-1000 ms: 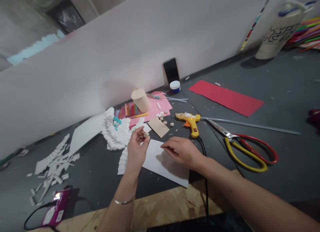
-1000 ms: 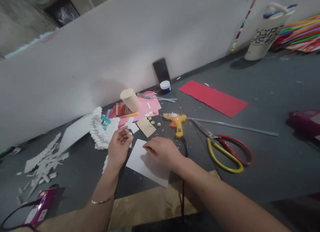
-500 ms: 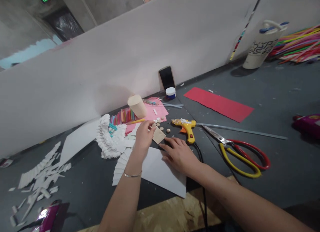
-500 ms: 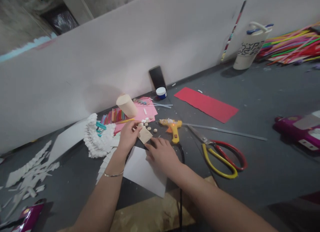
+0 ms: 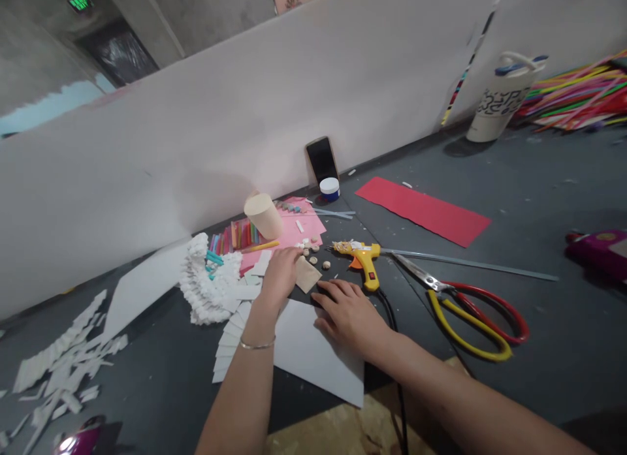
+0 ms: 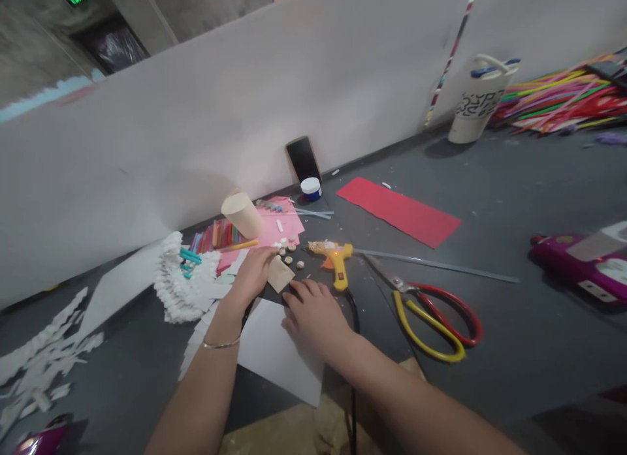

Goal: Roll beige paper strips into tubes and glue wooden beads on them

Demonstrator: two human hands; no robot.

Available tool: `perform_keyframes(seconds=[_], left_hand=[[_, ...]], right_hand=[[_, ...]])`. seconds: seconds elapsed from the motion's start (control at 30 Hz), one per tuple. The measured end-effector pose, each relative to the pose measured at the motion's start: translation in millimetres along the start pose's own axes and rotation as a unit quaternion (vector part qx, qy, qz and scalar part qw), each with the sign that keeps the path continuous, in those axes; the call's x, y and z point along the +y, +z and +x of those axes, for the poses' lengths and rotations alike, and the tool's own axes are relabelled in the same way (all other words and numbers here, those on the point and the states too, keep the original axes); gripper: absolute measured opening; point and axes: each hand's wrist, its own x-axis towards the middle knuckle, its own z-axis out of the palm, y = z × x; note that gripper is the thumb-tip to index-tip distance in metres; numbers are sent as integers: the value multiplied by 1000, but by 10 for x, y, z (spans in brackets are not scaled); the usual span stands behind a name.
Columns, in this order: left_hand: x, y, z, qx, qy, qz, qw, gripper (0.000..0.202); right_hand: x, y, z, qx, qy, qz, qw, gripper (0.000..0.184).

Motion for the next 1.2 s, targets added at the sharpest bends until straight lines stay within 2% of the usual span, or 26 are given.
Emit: perform_keyframes(seconds=[0.1,0.27,0.5,0.73,1.0,1.1,1.2], left_hand=[[-42,-30,-44,-14,24,21,999,32],[-105,-78,-65,10,38,77,996,19],[-194,-35,-29,31,-20,66,997,21],[-196,-57,-70,31,-79,50,995,9],[-35,-169,-117,81,-128,-60,987,12],[48,-206,-156,112,-141,-137,974,7],[153,-238,-225,133,-148,-233,952,9]], right_hand=[[-3,-5,3,2,1,4,1000,41],[1,-8,-6,-2,6,1,1000,40],[14,-17,-17,-4,0,-13,1000,41],[29,-6,-45,0,-15,-28,999,42],[34,18,-42,22,-16,-17,999,39],[44,33,-1,70,-27,41,996,38],[95,69,58,150,-21,147,977,45]])
